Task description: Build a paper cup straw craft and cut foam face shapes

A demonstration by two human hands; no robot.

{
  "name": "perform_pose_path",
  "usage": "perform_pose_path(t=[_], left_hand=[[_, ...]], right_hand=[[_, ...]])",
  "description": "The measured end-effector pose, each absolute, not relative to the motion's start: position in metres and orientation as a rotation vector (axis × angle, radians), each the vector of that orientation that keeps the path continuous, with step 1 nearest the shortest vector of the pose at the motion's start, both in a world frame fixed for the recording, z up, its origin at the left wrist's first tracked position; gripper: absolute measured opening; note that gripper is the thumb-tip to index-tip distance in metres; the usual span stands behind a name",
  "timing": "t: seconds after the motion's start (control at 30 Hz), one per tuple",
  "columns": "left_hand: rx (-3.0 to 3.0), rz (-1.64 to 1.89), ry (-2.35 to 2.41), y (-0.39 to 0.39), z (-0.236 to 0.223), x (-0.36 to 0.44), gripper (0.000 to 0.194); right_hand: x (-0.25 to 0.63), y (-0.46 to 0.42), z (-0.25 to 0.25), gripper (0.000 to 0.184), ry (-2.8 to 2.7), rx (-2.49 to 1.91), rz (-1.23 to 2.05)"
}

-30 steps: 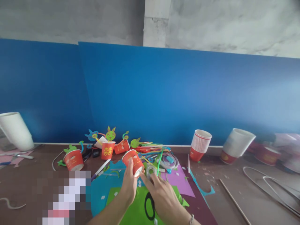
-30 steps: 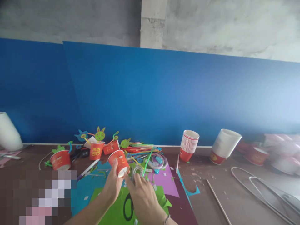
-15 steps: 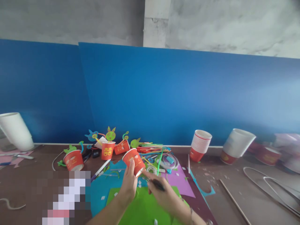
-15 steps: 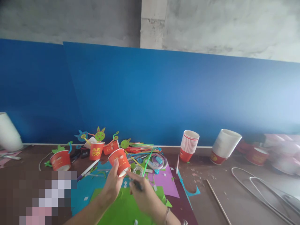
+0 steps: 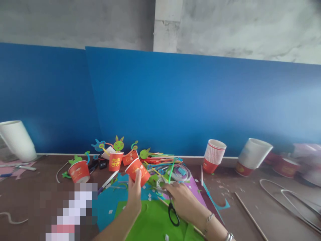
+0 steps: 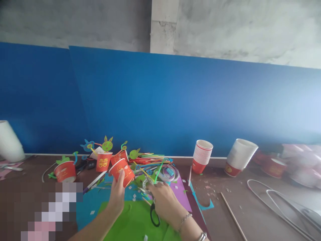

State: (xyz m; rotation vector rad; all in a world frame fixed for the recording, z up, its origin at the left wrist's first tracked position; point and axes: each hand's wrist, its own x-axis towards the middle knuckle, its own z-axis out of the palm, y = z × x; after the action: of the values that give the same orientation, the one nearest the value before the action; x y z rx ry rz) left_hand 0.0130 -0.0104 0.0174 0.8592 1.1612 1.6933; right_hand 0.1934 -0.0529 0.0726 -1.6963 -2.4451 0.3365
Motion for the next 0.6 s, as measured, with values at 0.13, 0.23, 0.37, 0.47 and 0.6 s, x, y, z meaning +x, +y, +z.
perform_pose_path(t=[0.13,0.23,0.37,0.47,0.6], left_hand=[[0.806,1.655,1.158,-0.01,0.014,0.015,0.061],[0.825,1.653,1.133,-0.009,0.01,0.016,0.064],[0.889,1.677,1.127,-0.009,0.01,0.017,0.064],[0.957,1.683,1.126,-0.011,0.011,0.018,0.068],[1.052,1.682,1.161,-0.012,0.009,0.02,0.074]], right_hand=[[0.205,-0.041,0.067,0.08,-2.469,-1.758,0.251],[0.21,-0.036,0.067,0.084,-2.42,-1.744,0.098],[0.207,-0.043,0.077,0.051,-2.305,-1.76,-0.071],[0.202,-0.056,0.083,0.026,-2.422,-1.955,0.175],[0.197,-0.067,0.07,0.034,-2.518,-1.979,0.255]])
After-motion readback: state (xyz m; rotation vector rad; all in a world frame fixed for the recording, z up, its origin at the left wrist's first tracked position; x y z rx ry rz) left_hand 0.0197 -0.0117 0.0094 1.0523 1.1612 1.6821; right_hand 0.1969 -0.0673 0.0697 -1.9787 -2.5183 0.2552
